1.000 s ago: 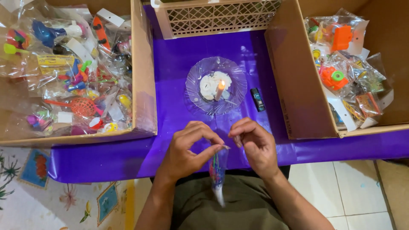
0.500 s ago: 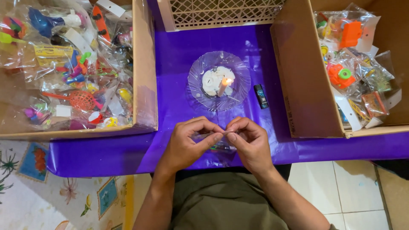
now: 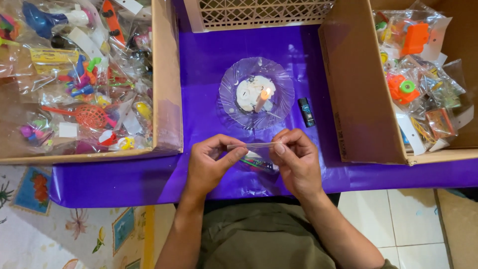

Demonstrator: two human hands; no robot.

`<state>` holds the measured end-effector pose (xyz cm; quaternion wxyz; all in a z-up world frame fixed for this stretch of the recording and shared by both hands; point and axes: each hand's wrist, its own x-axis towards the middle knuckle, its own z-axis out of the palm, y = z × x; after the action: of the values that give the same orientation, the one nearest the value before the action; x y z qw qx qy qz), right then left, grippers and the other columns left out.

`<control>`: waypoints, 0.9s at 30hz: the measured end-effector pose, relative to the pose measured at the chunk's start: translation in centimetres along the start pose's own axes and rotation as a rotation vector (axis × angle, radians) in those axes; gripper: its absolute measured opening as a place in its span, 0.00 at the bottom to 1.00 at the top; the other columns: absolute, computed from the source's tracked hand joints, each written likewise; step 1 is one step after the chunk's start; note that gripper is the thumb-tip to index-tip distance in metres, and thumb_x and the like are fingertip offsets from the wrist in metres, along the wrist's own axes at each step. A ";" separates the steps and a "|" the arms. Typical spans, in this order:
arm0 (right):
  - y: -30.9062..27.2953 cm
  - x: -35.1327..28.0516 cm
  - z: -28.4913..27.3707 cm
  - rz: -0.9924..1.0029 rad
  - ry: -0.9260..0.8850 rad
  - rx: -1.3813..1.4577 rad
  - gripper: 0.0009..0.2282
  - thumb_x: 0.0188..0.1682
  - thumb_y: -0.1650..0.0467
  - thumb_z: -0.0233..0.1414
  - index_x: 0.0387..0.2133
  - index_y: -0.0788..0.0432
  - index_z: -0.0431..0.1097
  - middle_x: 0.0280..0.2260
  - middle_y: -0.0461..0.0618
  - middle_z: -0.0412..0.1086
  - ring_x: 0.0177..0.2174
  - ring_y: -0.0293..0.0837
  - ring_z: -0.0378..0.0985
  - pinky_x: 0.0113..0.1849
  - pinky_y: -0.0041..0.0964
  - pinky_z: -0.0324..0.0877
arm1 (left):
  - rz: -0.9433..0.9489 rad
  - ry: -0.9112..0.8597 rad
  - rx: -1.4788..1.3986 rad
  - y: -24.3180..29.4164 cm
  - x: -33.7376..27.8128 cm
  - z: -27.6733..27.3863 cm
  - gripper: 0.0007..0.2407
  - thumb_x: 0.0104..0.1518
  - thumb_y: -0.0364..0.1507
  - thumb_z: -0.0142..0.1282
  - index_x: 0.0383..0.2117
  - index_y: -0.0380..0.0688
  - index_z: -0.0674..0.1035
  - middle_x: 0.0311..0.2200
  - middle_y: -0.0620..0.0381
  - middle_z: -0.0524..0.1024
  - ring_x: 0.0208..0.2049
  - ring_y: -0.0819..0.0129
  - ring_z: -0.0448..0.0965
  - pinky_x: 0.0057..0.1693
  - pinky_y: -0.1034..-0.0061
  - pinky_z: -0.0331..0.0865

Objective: The person is packaging small toys into plastic bags and sealing the bags by melting the edges over a candle flame.

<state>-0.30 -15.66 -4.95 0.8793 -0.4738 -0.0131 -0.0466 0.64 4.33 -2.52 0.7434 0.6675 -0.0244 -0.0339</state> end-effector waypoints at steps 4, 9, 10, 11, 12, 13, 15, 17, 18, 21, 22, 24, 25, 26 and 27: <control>0.2 0.7 0.3 0.028 0.038 -0.016 0.03 0.49 0.79 0.56 0.31 0.66 0.68 0.28 0.59 0.68 0.24 0.40 0.67 0.24 0.28 0.60 | -0.065 0.064 -0.014 0.4 0.3 0.0 0.05 0.53 0.25 0.68 0.31 0.37 0.87 0.23 0.52 0.85 0.28 0.78 0.78 0.40 0.81 0.76; 0.5 2.1 0.8 0.024 0.116 -0.037 0.02 0.50 0.79 0.57 0.32 0.64 0.71 0.31 0.55 0.70 0.27 0.38 0.70 0.26 0.26 0.61 | -0.065 0.127 -0.013 1.3 1.2 0.2 0.04 0.53 0.24 0.69 0.30 0.36 0.87 0.24 0.50 0.86 0.28 0.77 0.81 0.39 0.80 0.78; 0.6 2.3 0.8 0.027 0.115 -0.037 0.02 0.50 0.79 0.57 0.32 0.64 0.71 0.31 0.55 0.70 0.27 0.38 0.70 0.26 0.26 0.61 | -0.066 0.129 -0.012 1.5 1.4 0.3 0.04 0.53 0.24 0.69 0.30 0.36 0.87 0.24 0.50 0.86 0.28 0.77 0.81 0.39 0.80 0.78; 0.6 2.6 0.8 0.044 0.148 -0.019 0.03 0.50 0.79 0.57 0.32 0.64 0.71 0.31 0.53 0.70 0.27 0.38 0.71 0.26 0.25 0.62 | -0.061 0.139 -0.019 1.7 1.6 0.4 0.04 0.54 0.24 0.66 0.31 0.36 0.87 0.26 0.48 0.86 0.30 0.75 0.83 0.41 0.77 0.79; 0.7 2.9 0.8 0.061 0.180 -0.001 0.03 0.49 0.79 0.58 0.32 0.64 0.71 0.31 0.51 0.70 0.27 0.38 0.71 0.26 0.23 0.63 | -0.057 0.148 -0.026 1.9 1.8 0.5 0.04 0.56 0.24 0.64 0.33 0.36 0.87 0.27 0.47 0.86 0.32 0.72 0.84 0.43 0.75 0.80; 0.7 3.1 0.7 0.062 0.182 -0.001 0.03 0.49 0.79 0.58 0.32 0.64 0.71 0.31 0.51 0.70 0.27 0.38 0.71 0.26 0.23 0.63 | -0.058 0.147 -0.026 1.9 1.9 0.5 0.04 0.56 0.24 0.64 0.33 0.36 0.87 0.27 0.47 0.86 0.32 0.72 0.84 0.43 0.75 0.80; 0.9 3.7 0.5 0.073 0.198 0.023 0.03 0.48 0.79 0.59 0.32 0.66 0.71 0.31 0.53 0.70 0.27 0.40 0.73 0.26 0.25 0.63 | -0.062 0.170 -0.016 2.1 2.3 0.4 0.05 0.56 0.25 0.64 0.34 0.36 0.87 0.27 0.46 0.86 0.33 0.70 0.85 0.44 0.75 0.80; 0.9 4.1 0.7 0.080 0.199 0.020 0.04 0.48 0.79 0.59 0.32 0.66 0.71 0.31 0.54 0.71 0.28 0.40 0.73 0.27 0.25 0.64 | -0.080 0.200 -0.034 1.9 2.6 0.4 0.06 0.56 0.25 0.65 0.34 0.35 0.87 0.27 0.46 0.86 0.33 0.72 0.83 0.44 0.75 0.80; 1.0 4.2 0.8 0.087 0.197 0.017 0.04 0.48 0.79 0.59 0.33 0.66 0.71 0.31 0.54 0.71 0.28 0.40 0.74 0.27 0.25 0.65 | -0.097 0.232 -0.052 1.8 2.7 0.4 0.07 0.55 0.26 0.65 0.35 0.34 0.87 0.27 0.47 0.86 0.32 0.75 0.82 0.43 0.76 0.79; 1.8 4.7 0.4 0.098 0.200 0.038 0.04 0.48 0.79 0.59 0.33 0.67 0.71 0.32 0.56 0.71 0.28 0.40 0.74 0.28 0.27 0.66 | -0.129 0.288 -0.095 1.0 3.1 0.5 0.07 0.55 0.26 0.66 0.35 0.34 0.86 0.26 0.47 0.86 0.31 0.76 0.82 0.43 0.78 0.79; 1.7 4.8 0.6 0.099 0.200 0.037 0.04 0.48 0.79 0.59 0.33 0.67 0.71 0.32 0.56 0.71 0.28 0.40 0.74 0.28 0.27 0.66 | -0.130 0.289 -0.096 0.7 3.2 0.6 0.07 0.55 0.26 0.66 0.35 0.34 0.86 0.26 0.47 0.86 0.31 0.76 0.82 0.43 0.78 0.79; 1.6 5.2 1.0 0.118 0.237 0.068 0.04 0.48 0.77 0.60 0.33 0.67 0.72 0.29 0.55 0.72 0.28 0.40 0.75 0.30 0.25 0.66 | -0.133 0.342 -0.149 0.4 3.6 0.9 0.08 0.53 0.26 0.68 0.33 0.32 0.86 0.26 0.45 0.85 0.28 0.75 0.82 0.38 0.81 0.78; 1.7 5.3 1.1 0.118 0.237 0.068 0.04 0.48 0.77 0.60 0.33 0.67 0.72 0.29 0.55 0.72 0.28 0.40 0.75 0.30 0.25 0.66 | -0.133 0.342 -0.148 0.3 3.7 0.9 0.08 0.53 0.26 0.68 0.33 0.32 0.86 0.26 0.45 0.85 0.28 0.75 0.82 0.38 0.81 0.78; 1.7 5.4 1.2 0.126 0.251 0.081 0.04 0.48 0.77 0.60 0.33 0.67 0.72 0.29 0.55 0.73 0.27 0.40 0.76 0.29 0.26 0.66 | -0.135 0.357 -0.172 0.3 3.8 0.9 0.08 0.53 0.26 0.68 0.32 0.32 0.85 0.25 0.45 0.85 0.27 0.75 0.82 0.37 0.82 0.77; 1.7 5.6 1.2 0.132 0.264 0.095 0.04 0.49 0.77 0.59 0.33 0.66 0.73 0.29 0.55 0.73 0.27 0.40 0.76 0.29 0.26 0.66 | -0.136 0.373 -0.195 0.3 4.0 0.9 0.07 0.52 0.26 0.68 0.31 0.32 0.85 0.25 0.45 0.85 0.26 0.76 0.81 0.36 0.83 0.75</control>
<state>5.46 -14.07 -5.35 0.8960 -0.4212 0.1318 -0.0498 4.58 3.11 -2.15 0.7922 0.5872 0.1619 0.0377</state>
